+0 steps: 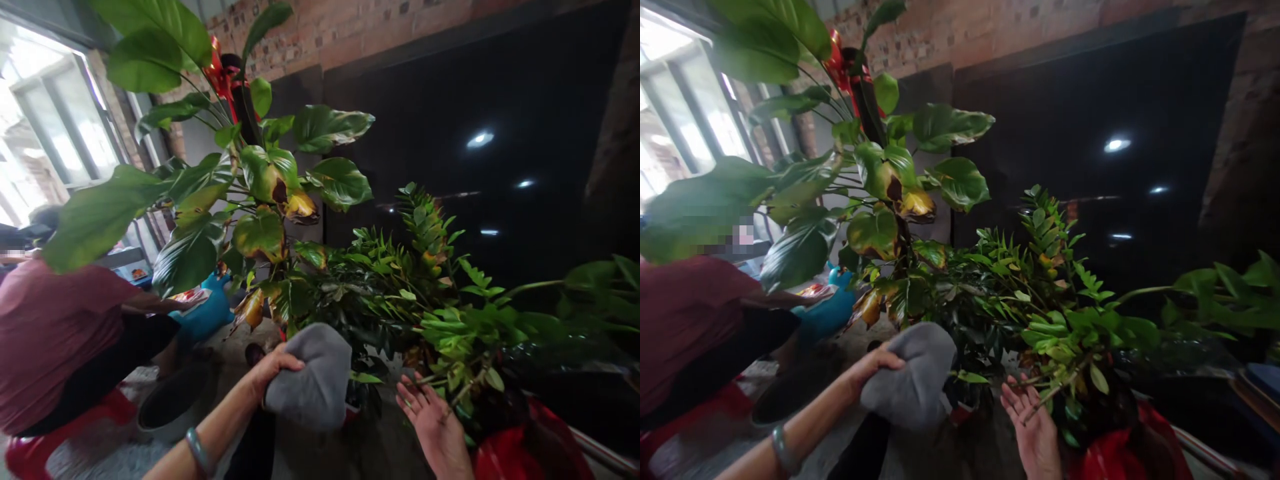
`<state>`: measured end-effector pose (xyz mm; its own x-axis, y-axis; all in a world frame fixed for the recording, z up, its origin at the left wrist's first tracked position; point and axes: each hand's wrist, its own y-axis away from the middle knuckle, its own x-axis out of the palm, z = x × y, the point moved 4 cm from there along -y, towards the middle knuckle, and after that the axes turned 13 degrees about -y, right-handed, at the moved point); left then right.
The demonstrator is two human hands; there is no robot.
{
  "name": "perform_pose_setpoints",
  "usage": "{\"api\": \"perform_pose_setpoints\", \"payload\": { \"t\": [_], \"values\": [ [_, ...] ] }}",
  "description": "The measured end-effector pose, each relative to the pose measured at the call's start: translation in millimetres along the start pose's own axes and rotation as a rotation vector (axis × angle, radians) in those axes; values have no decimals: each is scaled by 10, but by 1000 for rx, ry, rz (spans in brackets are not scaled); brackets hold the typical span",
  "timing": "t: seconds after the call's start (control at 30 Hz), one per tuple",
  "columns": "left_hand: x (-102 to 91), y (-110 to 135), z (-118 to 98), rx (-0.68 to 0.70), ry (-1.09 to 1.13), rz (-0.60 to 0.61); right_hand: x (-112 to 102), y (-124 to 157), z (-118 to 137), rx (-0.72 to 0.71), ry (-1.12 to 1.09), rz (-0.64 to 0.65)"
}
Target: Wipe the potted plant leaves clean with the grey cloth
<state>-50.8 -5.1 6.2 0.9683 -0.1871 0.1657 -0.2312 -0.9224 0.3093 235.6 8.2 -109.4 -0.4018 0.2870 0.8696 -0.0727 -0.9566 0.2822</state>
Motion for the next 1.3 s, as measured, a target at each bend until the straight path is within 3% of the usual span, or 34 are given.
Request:
{"api": "perform_pose_setpoints", "payload": {
  "t": [0.13,0.2,0.27,0.33,0.4,0.47,0.5,0.57,0.67,0.73,0.8,0.87,0.93,1.0,1.07,1.13,1.23,1.3],
  "values": [
    [-82,-14,-643,69,167,-182,-1,-4,-15,-2,1,-19],
    [-50,-139,-706,78,206,-252,10,-13,-36,-10,1,-16],
    [11,-278,-516,73,162,-277,31,-18,-53,-13,1,-12],
    [63,-359,-169,54,38,-251,46,-18,-56,-6,-6,-29],
    [103,-339,165,3,-114,-135,49,-15,-45,9,-11,-56],
    [141,-225,309,-50,-193,28,42,-13,-25,22,-7,-70],
    [162,-154,274,-56,-195,94,38,-14,-15,24,-3,-65],
    [208,-40,8,-3,-150,151,36,-14,2,21,7,-38],
    [274,-35,-551,168,-34,35,50,-4,5,22,10,-18],
    [311,-135,-722,213,15,-94,65,7,-4,31,0,-40],
    [338,-257,-626,173,-9,-198,81,18,-10,32,-9,-62],
    [360,-337,-339,81,-132,-199,87,24,-10,29,-13,-73],
    [362,-326,-23,-27,-294,-106,73,22,-5,26,-10,-75],
    [347,-230,134,-110,-408,21,45,13,3,17,4,-65],
    [341,-109,13,-97,-414,107,13,-4,8,6,15,-41],
    [372,-30,-342,16,-313,128,-15,-25,3,-5,18,-14],
    [430,-51,-881,224,-83,8,-39,-49,-19,-18,24,4],
    [441,-151,-944,255,5,-132,-45,-54,-39,-22,16,-11]
  ]
}}
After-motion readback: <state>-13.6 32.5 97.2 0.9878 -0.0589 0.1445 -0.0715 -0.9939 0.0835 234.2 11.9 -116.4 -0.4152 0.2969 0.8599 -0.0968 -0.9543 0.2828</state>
